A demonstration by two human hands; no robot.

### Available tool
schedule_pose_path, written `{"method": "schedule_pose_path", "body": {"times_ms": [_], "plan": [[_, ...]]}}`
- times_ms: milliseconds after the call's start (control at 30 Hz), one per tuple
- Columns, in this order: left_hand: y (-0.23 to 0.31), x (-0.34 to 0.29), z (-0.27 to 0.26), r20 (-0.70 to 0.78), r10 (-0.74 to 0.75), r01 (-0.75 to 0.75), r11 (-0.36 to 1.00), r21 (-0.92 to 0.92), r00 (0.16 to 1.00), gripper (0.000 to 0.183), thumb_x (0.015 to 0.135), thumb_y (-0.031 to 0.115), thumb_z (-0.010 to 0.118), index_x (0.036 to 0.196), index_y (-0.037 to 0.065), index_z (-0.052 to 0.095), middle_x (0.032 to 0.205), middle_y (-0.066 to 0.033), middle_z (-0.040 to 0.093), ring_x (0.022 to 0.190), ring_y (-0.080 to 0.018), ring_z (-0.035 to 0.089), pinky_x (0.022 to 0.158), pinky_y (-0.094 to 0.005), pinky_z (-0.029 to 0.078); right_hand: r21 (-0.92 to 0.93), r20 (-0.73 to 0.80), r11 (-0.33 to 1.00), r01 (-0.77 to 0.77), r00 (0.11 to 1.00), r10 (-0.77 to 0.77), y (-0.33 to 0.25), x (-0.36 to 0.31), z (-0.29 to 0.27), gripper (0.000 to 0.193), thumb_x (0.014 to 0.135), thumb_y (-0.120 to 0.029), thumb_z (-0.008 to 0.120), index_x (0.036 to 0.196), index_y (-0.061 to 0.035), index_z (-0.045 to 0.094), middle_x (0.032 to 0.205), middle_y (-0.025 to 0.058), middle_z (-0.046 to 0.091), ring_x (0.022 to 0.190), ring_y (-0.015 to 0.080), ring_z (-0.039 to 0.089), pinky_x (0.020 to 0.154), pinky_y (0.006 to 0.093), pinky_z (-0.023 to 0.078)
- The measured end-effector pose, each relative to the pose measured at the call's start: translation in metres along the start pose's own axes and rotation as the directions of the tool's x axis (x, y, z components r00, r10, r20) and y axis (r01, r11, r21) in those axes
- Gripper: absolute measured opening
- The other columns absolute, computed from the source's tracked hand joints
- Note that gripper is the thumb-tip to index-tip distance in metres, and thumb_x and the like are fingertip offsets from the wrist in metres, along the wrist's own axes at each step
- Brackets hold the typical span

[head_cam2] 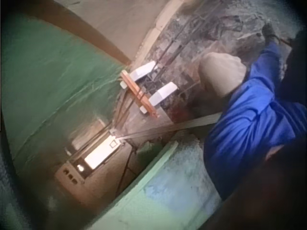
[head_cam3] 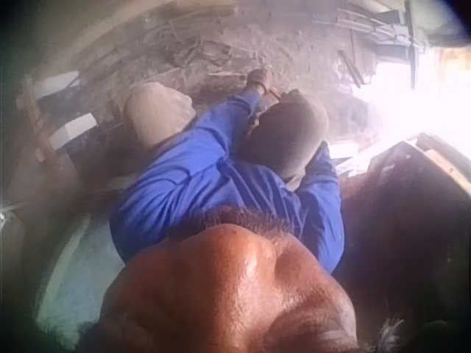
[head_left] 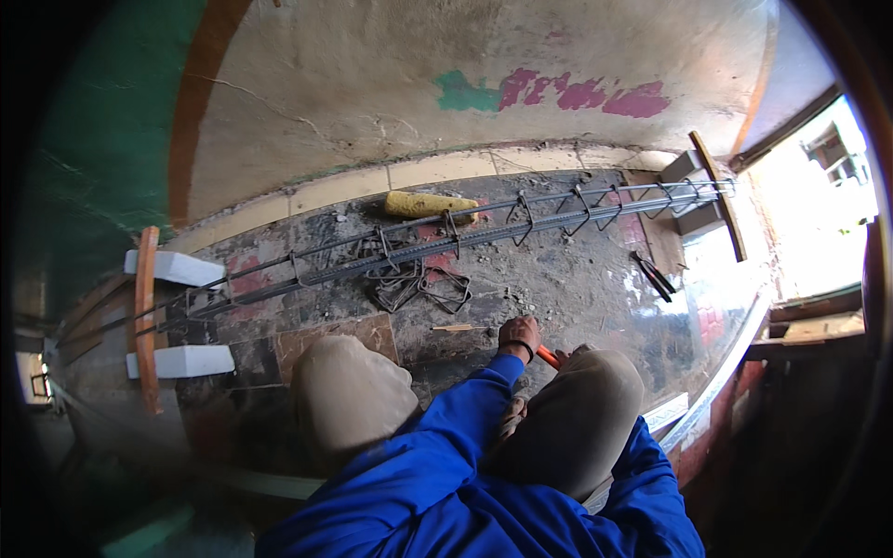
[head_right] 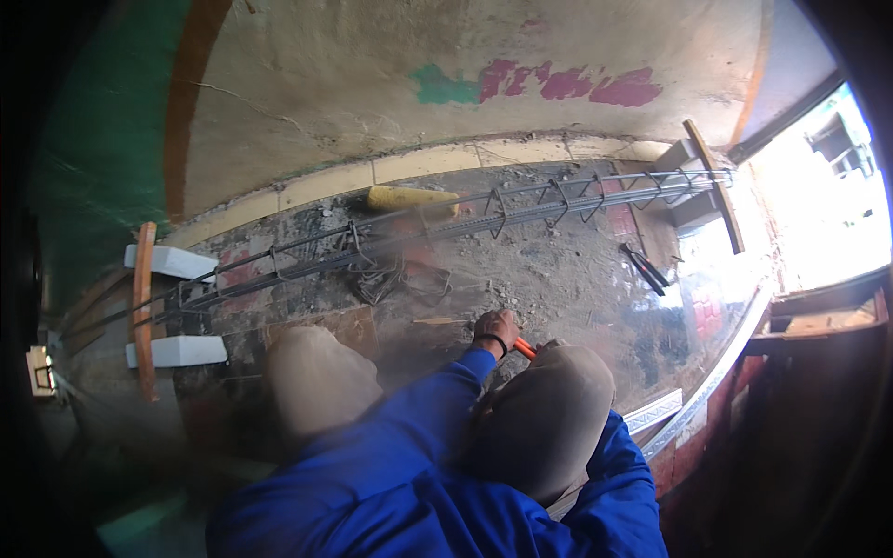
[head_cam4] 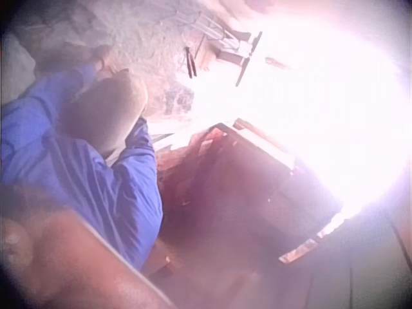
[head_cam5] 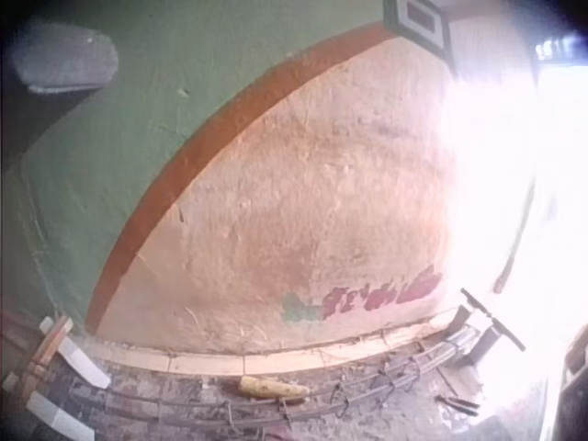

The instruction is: The person assembles a rebar cage by hand, using wire and pliers to secure a rectangular rebar stirrup to longer rebar rods. The person twists wire ties around the joints of the rebar structure to hold it together.

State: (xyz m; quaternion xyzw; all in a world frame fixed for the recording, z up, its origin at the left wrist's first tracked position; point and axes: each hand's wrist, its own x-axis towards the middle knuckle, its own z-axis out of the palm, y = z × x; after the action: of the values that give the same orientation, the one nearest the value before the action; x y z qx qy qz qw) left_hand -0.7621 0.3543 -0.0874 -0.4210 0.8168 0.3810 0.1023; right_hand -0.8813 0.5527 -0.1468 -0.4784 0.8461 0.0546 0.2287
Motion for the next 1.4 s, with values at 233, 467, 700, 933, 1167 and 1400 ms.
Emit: {"method": "schedule_pose_path", "body": {"times_ms": [233,467,700,933,1167,1400], "plan": [[-0.052,0.038,-0.019,-0.401,-0.137,0.085,0.986,-0.146,0.906,0.019,0.087,0.016,0.051,0.086,0.001,0.063,0.080,-0.0233,0.067,0.075,-0.0356,0.068,0.069,-0.0438,0.055,-0.134,-0.307,0.988,0.081,0.944,-0.119,0.003,0.006,0.018,0.067,0.072,-0.021,0.074,0.132,-0.0094,0.046,0.120,0.0189,0.052,0.109,0.0357,0.050,0.089,0.0459,0.043],[-0.027,0.025,-0.071,-0.002,-0.224,0.047,0.214,-0.976,0.975,0.015,0.088,0.015,0.065,0.080,0.004,0.058,0.061,-0.0042,0.056,0.057,-0.0163,0.063,0.047,-0.0291,0.054,0.419,-0.394,0.887,0.194,0.919,-0.014,-0.034,0.026,-0.037,0.077,0.080,-0.037,0.072,0.140,-0.0055,0.036,0.132,0.0220,0.042,0.127,0.0388,0.040,0.102,0.0494,0.037],[0.035,0.008,-0.054,-0.041,-0.023,-0.029,0.393,-0.919,0.999,0.013,0.090,0.016,0.062,0.084,0.006,0.056,0.063,-0.0021,0.058,0.054,-0.0106,0.058,0.047,-0.0226,0.048,0.961,-0.054,-0.268,0.075,0.995,0.084,-0.067,0.062,-0.103,0.044,0.095,-0.031,0.056,0.126,-0.0001,0.050,0.118,0.0150,0.056,0.107,0.0231,0.056,0.090,0.0364,0.048],[0.006,0.007,-0.038,-0.164,0.181,-0.242,0.812,-0.532,0.970,0.018,0.089,0.019,0.060,0.090,0.001,0.056,0.071,-0.0079,0.063,0.061,-0.0137,0.060,0.055,-0.0307,0.049,0.783,-0.028,-0.621,-0.014,0.998,-0.058,-0.091,0.060,-0.097,0.045,0.097,-0.035,0.048,0.124,0.0012,0.054,0.118,0.0120,0.059,0.105,0.0214,0.057,0.092,0.0376,0.043],[0.005,0.007,-0.037,-0.155,0.141,-0.209,0.704,-0.679,0.978,0.016,0.089,0.017,0.059,0.090,0.001,0.055,0.073,-0.0056,0.062,0.066,-0.0131,0.059,0.060,-0.0314,0.049,0.813,-0.149,-0.561,0.158,0.987,0.062,-0.095,0.052,-0.108,0.042,0.097,-0.036,0.050,0.117,-0.0003,0.056,0.114,0.0110,0.060,0.103,0.0239,0.058,0.089,0.0398,0.046],[0.020,-0.008,-0.038,-0.216,0.153,-0.264,0.548,-0.793,0.964,0.012,0.094,0.015,0.056,0.097,0.002,0.055,0.086,-0.0065,0.063,0.075,-0.0133,0.062,0.067,-0.0250,0.051,0.606,-0.019,-0.763,0.225,0.963,0.269,-0.084,0.057,-0.101,0.028,0.098,-0.032,0.048,0.100,-0.0066,0.058,0.104,0.0090,0.062,0.099,0.0219,0.057,0.084,0.0393,0.046]]}}
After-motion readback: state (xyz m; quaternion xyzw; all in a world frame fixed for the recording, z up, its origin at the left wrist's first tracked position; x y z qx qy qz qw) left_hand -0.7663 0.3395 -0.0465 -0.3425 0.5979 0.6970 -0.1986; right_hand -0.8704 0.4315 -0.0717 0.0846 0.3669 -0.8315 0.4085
